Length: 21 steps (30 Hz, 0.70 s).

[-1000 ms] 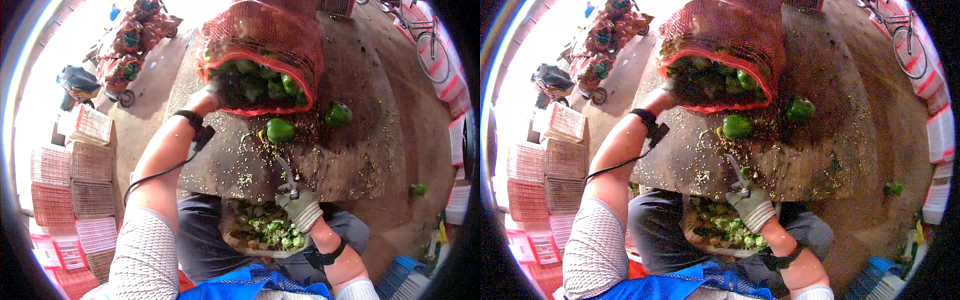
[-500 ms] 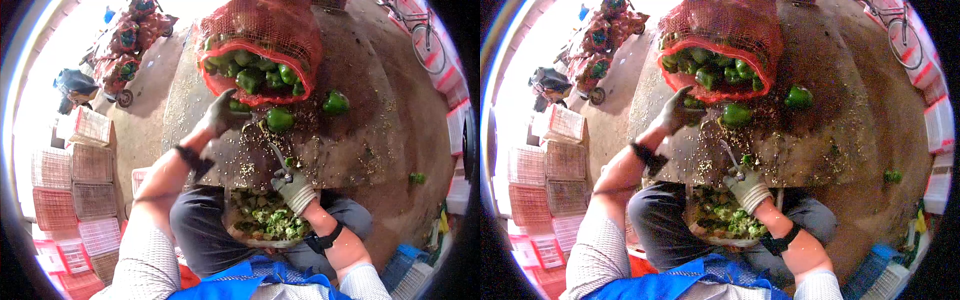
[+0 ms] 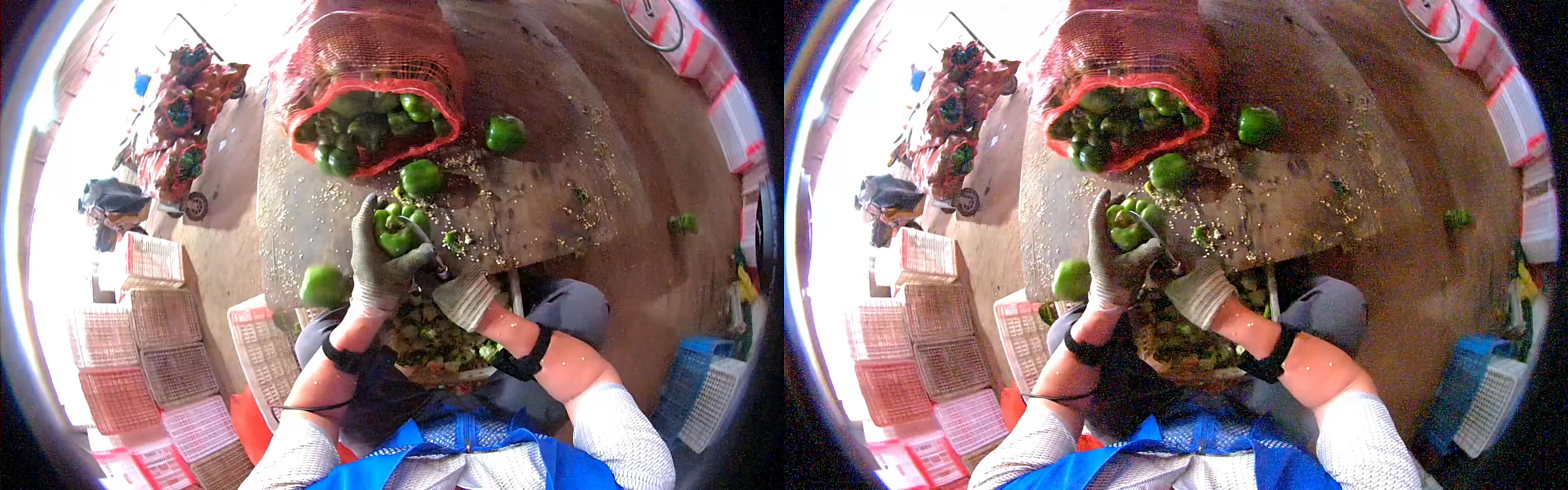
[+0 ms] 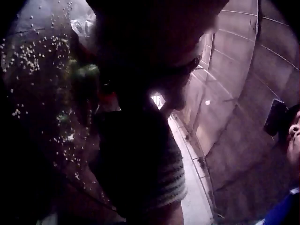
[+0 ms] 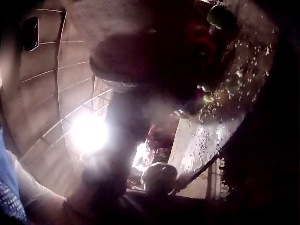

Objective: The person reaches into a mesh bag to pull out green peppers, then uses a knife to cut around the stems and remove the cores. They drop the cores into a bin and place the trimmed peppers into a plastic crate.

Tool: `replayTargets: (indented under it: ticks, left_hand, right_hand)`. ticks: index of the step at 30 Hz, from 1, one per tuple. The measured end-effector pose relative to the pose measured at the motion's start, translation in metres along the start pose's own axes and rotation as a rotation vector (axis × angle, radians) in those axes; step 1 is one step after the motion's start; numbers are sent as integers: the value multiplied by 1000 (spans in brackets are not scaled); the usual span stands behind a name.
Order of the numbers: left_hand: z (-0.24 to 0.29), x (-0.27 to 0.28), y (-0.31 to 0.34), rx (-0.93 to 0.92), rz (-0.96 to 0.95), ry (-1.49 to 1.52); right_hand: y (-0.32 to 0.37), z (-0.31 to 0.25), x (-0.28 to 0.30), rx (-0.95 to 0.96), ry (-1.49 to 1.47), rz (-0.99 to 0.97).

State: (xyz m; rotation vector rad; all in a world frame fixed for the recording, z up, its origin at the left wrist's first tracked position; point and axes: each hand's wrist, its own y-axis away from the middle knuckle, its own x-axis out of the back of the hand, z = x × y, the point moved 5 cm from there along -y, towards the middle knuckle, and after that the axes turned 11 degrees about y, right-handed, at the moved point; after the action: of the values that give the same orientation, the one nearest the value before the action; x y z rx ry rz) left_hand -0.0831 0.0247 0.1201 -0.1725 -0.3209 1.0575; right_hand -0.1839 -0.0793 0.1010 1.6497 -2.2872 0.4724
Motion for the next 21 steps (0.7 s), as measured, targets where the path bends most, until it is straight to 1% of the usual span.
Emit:
replayTargets:
  ticks: [1,2,3,4,7,8,9,11,13,14,15,16,17,18,20,21]
  left_hand:
    - [-2,-2,0,-28,-19,-27]
    - [3,-5,0,-55,-29,-119]
    - [1,-6,0,-50,-5,-106]
    - [-3,-8,0,-41,24,-93]
    - [-1,-16,-8,-47,107,80]
    - [6,-18,-13,-47,126,129]
    - [13,-20,-18,-50,140,178]
    - [9,-26,-27,82,263,519]
    - [-12,-20,-34,257,373,730]
    - [-18,-16,-38,322,369,804]
    - [-22,-13,-46,282,387,901]
    - [-22,-11,-52,308,374,1066]
    - [-21,-7,-57,326,362,1233]
    - [-31,5,-61,424,366,1334]
    - [-41,19,-66,467,357,1351]
    - [-46,25,-64,488,353,1363]
  right_hand:
    - [0,9,-3,19,-52,9]
    - [-3,13,-6,40,-104,13]
    - [-5,15,-6,60,-154,12]
    - [-4,18,-3,41,-37,11]
    - [-10,16,-4,-95,116,-66]
    - [-13,12,-4,-113,144,-62]
    - [-16,14,-6,-116,196,-112]
    - [-21,17,-9,-126,300,-210]
    - [-20,18,-15,106,445,-11]
    - [-18,23,-25,229,517,85]
    - [-11,59,-52,74,239,67]
    - [1,104,-90,-81,-36,42]
    - [-4,83,-79,-170,171,-120]
    - [-9,59,-67,-221,389,-303]
    - [0,79,-66,-111,403,-224]
    - [4,96,-65,-284,72,-211]
